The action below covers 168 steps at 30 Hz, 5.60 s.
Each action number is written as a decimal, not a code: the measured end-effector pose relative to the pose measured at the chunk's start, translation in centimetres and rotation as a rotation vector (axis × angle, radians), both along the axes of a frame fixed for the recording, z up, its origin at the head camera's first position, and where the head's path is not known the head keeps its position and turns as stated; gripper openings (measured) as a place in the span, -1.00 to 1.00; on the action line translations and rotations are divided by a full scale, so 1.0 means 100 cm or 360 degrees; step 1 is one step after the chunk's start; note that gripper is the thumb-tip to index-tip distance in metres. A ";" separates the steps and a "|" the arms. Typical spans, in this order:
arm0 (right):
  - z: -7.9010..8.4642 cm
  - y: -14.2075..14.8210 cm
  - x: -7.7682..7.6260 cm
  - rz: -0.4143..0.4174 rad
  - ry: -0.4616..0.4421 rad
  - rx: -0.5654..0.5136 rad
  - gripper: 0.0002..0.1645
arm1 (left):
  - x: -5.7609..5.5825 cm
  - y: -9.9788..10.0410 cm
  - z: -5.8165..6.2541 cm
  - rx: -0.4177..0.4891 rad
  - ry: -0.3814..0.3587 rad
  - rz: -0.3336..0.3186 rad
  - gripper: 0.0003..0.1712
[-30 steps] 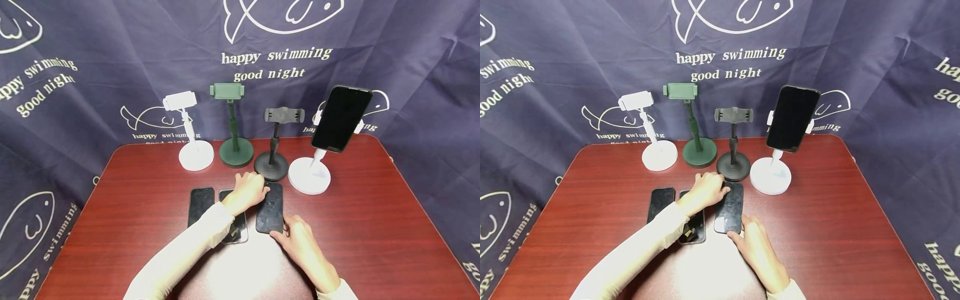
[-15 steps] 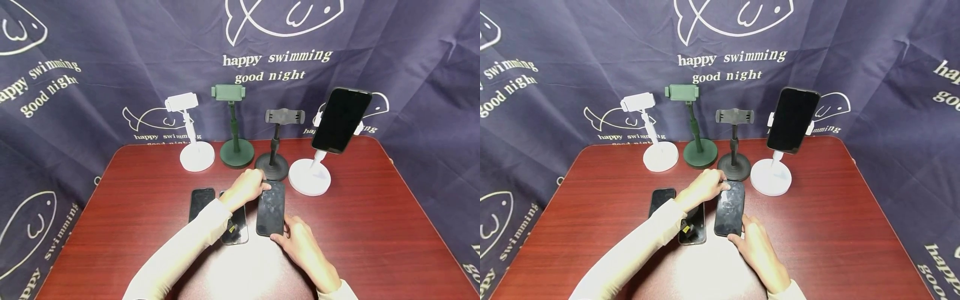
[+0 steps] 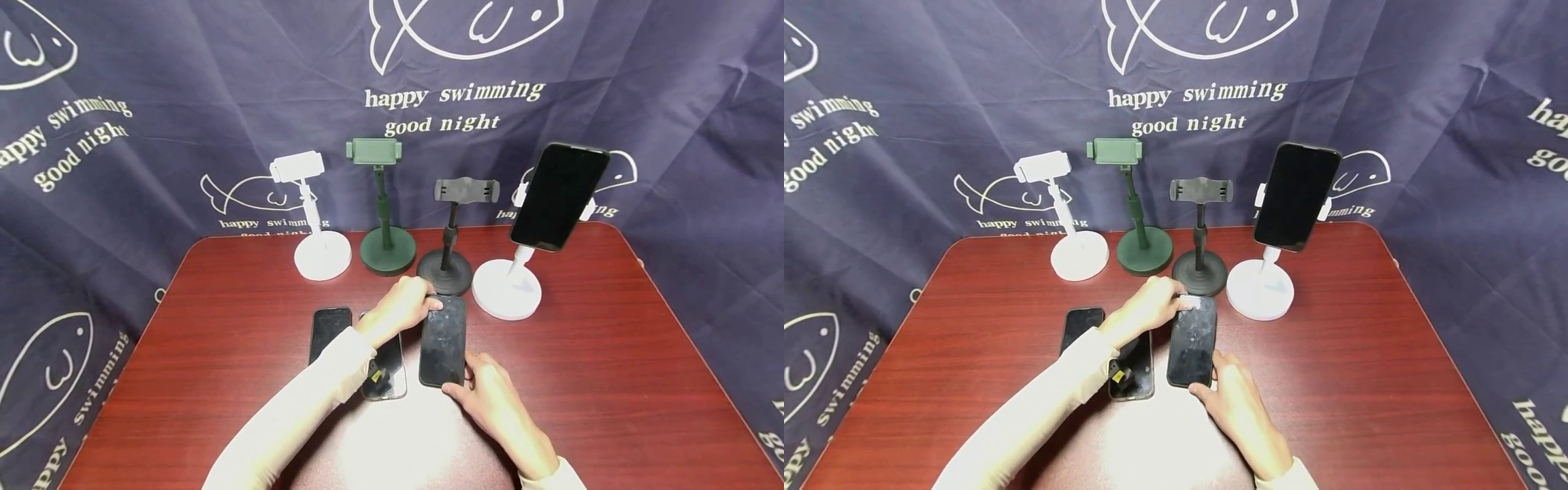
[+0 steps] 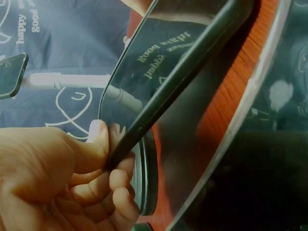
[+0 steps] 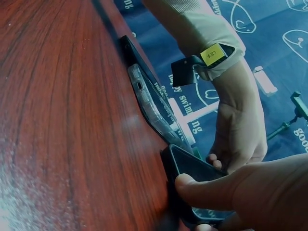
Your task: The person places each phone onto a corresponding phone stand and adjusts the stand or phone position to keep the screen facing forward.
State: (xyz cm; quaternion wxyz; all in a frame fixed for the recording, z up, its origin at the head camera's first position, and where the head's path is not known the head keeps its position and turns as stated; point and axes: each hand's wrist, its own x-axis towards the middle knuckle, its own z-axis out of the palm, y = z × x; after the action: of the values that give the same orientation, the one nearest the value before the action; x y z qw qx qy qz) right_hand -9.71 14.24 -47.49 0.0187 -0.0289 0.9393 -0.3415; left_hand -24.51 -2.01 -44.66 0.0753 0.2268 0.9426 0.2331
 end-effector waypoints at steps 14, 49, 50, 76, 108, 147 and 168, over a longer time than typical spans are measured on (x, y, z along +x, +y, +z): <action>0.000 -0.002 -0.003 -0.0043 -0.0073 -0.0095 -0.43 | 0.006 -0.005 0.000 0.0130 0.0059 0.0063 -0.86; -0.001 0.019 -0.055 0.0016 -0.0026 -0.0483 -0.72 | 0.014 -0.012 -0.002 0.0249 0.0122 0.0000 -0.84; 0.000 0.020 -0.055 0.0029 -0.0043 -0.0493 -0.73 | 0.014 -0.012 -0.002 0.0258 0.0117 0.0006 -0.84; 0.034 0.019 -0.057 0.0115 0.0187 -0.0443 -0.82 | 0.021 -0.031 0.007 0.0951 -0.0314 0.0206 -0.75; 0.122 -0.003 -0.039 -0.0079 0.0800 -0.0529 -0.96 | 0.077 -0.054 0.089 0.1193 -0.0209 0.0149 -0.69; 0.126 -0.011 -0.037 0.0151 0.0949 -0.0753 -0.81 | 0.109 -0.066 0.117 0.1246 -0.0040 0.0260 -0.65; 0.123 -0.023 -0.031 0.0188 0.0693 -0.0721 -0.89 | 0.105 -0.079 0.120 0.1386 -0.0075 0.0285 -0.61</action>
State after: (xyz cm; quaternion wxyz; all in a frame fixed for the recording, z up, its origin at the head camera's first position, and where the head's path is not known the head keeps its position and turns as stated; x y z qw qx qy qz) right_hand -12.84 11.93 -35.23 -0.1699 -0.1593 0.8180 -0.5259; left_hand -14.04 -9.87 -32.69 -0.0264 0.1494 0.7705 0.6191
